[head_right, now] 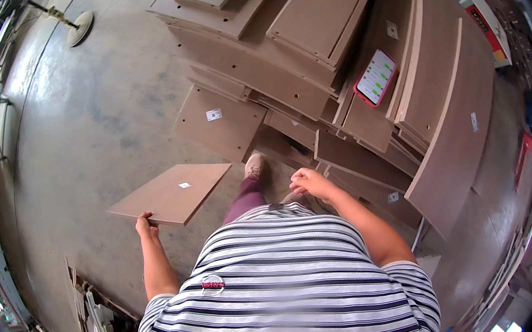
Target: The person repeatedly picks up flat cardboard parts from a stack, places them on a white workbench, and secures them with white plastic straps. The person then moves the secured parts to a growing stack on the floor. This process is repeated for multiple parts throughout the video.
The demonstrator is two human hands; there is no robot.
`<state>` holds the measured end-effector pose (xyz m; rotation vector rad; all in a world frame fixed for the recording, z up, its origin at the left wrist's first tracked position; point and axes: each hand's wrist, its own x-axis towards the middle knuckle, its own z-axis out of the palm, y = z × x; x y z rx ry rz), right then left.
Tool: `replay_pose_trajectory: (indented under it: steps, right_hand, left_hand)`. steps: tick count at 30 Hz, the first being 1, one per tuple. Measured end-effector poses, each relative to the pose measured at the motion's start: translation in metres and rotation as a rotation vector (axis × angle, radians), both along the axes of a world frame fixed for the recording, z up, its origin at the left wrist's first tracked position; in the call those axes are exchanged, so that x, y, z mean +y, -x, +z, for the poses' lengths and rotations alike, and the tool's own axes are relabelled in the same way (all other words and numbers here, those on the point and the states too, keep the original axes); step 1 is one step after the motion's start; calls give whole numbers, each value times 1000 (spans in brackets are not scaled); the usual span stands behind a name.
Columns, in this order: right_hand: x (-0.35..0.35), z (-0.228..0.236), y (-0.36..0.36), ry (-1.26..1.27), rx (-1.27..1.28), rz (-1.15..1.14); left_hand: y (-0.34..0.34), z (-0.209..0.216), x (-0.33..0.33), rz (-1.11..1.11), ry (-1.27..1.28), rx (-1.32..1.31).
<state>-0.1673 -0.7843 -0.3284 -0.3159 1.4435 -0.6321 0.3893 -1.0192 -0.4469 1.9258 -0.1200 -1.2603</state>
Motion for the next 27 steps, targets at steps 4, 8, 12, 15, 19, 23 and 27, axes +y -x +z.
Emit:
replay_pose_trajectory:
  steps: [4, 8, 12, 15, 19, 23, 27]
  right_hand:
    - [9, -3, -2, 12, 78, -86]
    - [14, -20, 5, 75, 137, -161]
    - [16, -2, 3, 106, 199, -227]
    - [28, 1, -3, 110, 202, -297]
    - [46, -1, -16, 102, 181, -350]
    - [46, 23, -24, 132, 179, -339]
    - [11, 74, -1, 364, 170, -391]
  left_hand:
    - [22, -36, -14, -375, -61, -146]
    - [67, -62, -36, -427, 95, -262]
    - [148, -37, -43, -644, -8, -613]
    - [197, -35, -35, -750, -112, -775]
    - [257, -40, -37, -926, -59, -825]
    - [292, -50, -64, -876, -153, -622]
    - [277, -85, -98, -877, -153, -329]
